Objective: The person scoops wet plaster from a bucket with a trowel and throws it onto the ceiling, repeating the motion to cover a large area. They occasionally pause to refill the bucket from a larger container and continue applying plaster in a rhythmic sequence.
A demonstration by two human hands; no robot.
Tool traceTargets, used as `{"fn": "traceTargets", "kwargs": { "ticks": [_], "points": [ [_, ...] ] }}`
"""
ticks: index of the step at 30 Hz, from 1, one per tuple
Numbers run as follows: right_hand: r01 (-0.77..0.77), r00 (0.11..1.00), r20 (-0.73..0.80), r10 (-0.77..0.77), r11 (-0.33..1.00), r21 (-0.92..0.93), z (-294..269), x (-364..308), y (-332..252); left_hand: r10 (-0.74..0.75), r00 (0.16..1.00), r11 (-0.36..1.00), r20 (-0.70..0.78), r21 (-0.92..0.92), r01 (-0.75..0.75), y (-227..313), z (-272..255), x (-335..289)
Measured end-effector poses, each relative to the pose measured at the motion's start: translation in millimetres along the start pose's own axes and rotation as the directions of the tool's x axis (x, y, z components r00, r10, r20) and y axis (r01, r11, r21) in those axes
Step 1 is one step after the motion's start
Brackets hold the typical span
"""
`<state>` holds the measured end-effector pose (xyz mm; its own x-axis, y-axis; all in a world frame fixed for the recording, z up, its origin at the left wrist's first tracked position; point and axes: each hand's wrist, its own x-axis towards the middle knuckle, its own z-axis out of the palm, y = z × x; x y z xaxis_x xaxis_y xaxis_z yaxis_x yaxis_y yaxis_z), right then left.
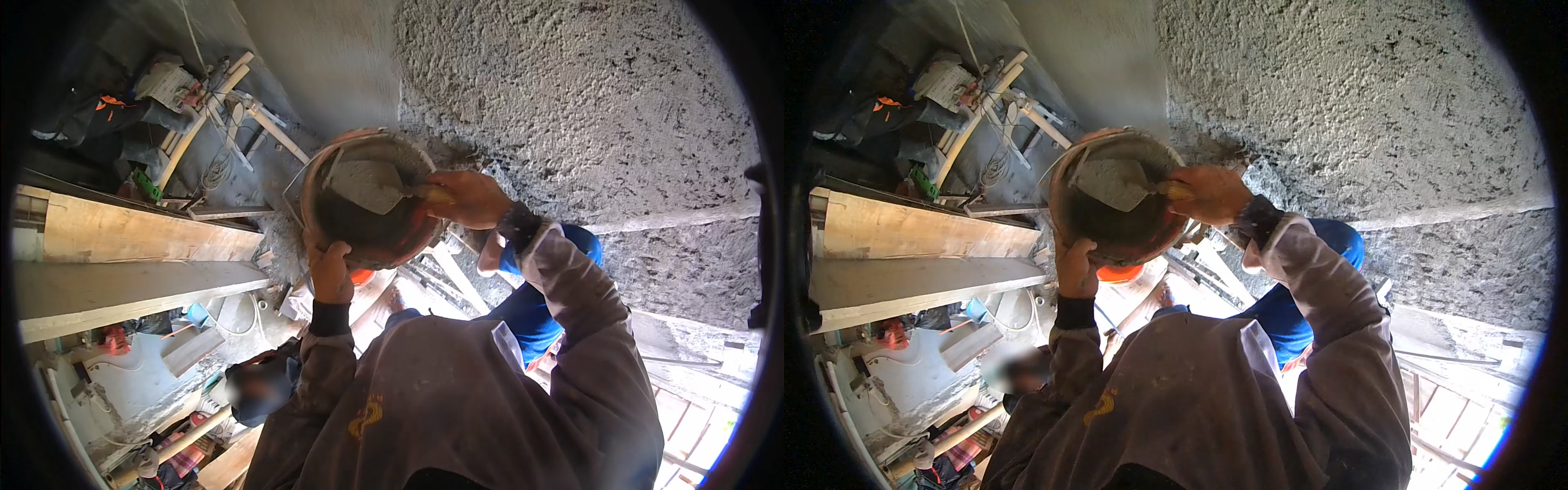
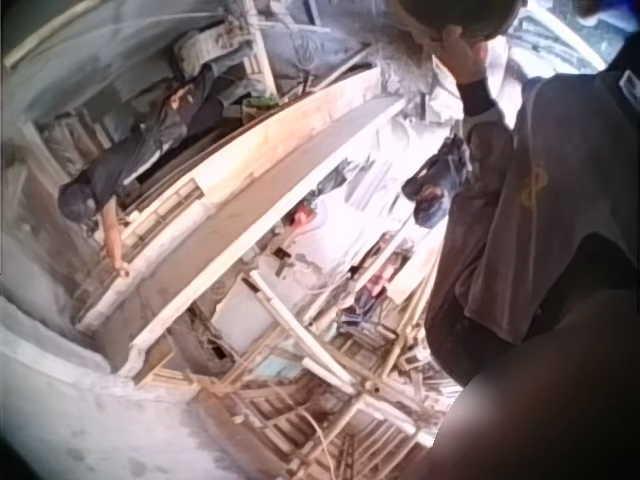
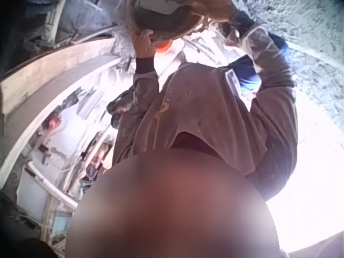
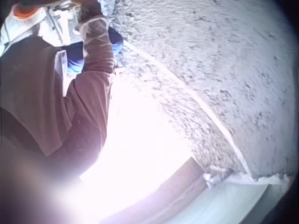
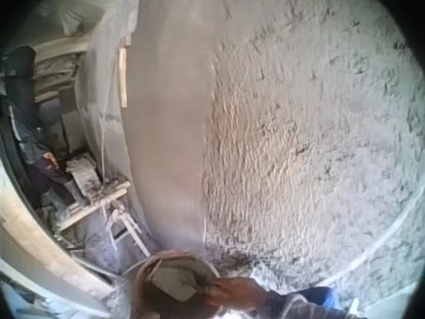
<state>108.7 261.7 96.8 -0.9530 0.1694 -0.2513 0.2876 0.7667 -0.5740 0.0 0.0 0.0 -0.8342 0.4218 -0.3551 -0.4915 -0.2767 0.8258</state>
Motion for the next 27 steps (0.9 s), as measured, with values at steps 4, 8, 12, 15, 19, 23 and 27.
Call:
{"fn": "traceTargets", "kwargs": {
  "ticks": [4, 8, 12, 15, 19, 23, 27],
  "points": [
    [-0.208, 0.978, 0.163, 0.131, 0.667, 0.715, -20.2, -11.8, 17.2, -0.049, 0.997, 0.998, -0.058, -0.035, 0.047, 9.7, -14.7, -15.4],
    [-0.306, 0.946, 0.240, 0.218, 0.845, 0.438, -30.8, -5.5, 30.0, -0.053, 0.991, 0.998, -0.124, 0.037, 0.058, 11.5, -28.7, -19.0],
    [0.181, 0.979, -0.003, -0.204, 0.873, -0.452, -4.2, -1.3, 11.4, 0.052, 0.982, 0.998, -0.182, 0.049, -0.044, -2.5, -27.5, -15.1],
    [0.136, 0.983, -0.002, -0.184, 0.732, -0.668, 21.1, 23.8, -6.9, 0.181, 0.981, 0.973, -0.072, 0.158, -0.168, -2.8, -18.7, -14.5],
    [0.160, 0.980, 0.033, -0.196, 0.682, -0.714, 52.8, 37.7, -15.6, 0.261, 0.962, 0.943, -0.080, 0.232, -0.237, -3.7, 0.2, -19.0],
    [0.142, 0.966, 0.258, 0.007, 0.821, -0.553, 64.9, 42.1, -3.7, 0.286, 0.958, 0.903, 0.011, 0.331, -0.274, 4.4, 8.2, -23.5],
    [0.107, 0.971, 0.238, -0.036, 0.950, -0.294, 85.2, 24.9, -0.2, 0.080, 0.997, 0.983, 0.004, 0.164, -0.079, 5.3, 0.2, -31.5]
  ]
}}
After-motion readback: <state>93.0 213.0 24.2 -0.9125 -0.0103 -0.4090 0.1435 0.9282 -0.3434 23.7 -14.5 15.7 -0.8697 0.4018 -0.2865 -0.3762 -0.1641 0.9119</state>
